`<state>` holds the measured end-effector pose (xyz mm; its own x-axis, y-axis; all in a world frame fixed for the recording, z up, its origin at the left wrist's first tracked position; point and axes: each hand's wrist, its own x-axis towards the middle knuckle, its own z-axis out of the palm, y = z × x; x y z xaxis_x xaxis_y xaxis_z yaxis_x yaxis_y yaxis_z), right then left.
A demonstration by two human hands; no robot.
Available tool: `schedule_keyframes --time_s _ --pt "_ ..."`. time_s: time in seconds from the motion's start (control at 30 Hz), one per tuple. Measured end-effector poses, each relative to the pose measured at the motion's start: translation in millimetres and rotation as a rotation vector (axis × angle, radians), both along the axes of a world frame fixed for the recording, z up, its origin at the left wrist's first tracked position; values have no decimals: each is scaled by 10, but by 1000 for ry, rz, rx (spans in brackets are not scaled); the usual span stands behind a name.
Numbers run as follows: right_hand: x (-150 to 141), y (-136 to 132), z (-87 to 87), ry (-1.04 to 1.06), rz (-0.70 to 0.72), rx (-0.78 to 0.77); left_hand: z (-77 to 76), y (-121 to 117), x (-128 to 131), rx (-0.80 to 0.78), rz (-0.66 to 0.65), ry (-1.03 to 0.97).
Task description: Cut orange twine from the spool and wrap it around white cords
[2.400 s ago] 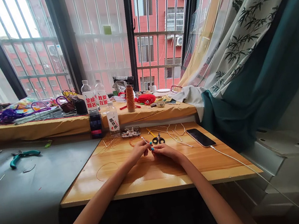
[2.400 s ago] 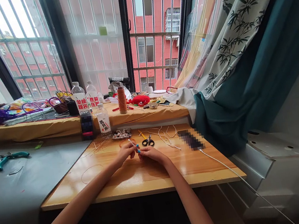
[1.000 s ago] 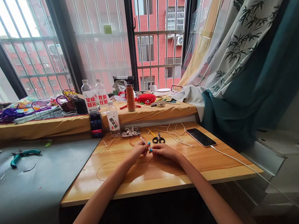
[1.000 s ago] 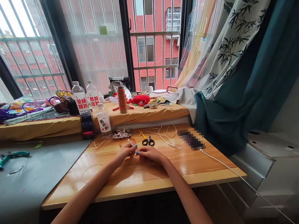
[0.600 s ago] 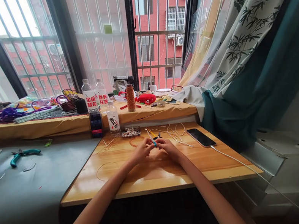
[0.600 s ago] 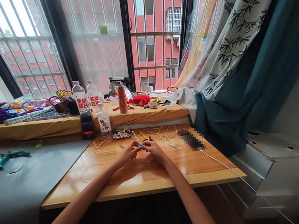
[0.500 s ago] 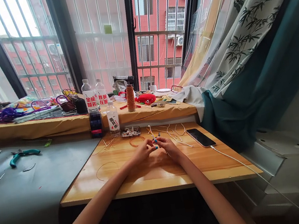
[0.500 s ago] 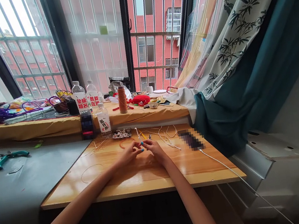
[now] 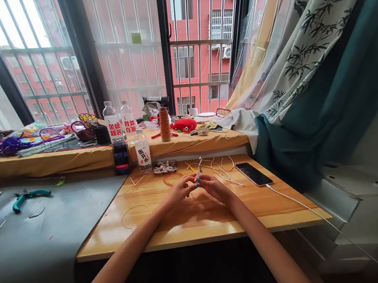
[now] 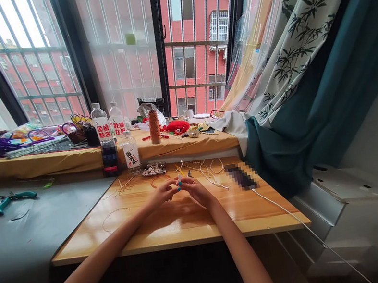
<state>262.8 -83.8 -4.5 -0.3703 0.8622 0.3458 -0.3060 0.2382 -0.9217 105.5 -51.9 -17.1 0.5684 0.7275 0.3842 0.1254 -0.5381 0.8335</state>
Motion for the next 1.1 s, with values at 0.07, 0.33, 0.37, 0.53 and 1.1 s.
schedule_keyframes --time_s 0.07,0.33,0.37,0.53,1.1 --pt "-3 -8 7 -29 21 10 -7 23 0 -53 -19 -49" --pt "31 122 -95 -64 -132 -30 97 -63 -5 -204 -57 -95" --pt "29 127 -101 -88 -136 -28 99 -66 -6 -205 -53 -91" --pt "15 140 -118 -190 -173 0 87 -47 -27 -135 12 -8" --pt "4 144 -109 -148 -228 -72 68 7 -66 -127 75 -1"
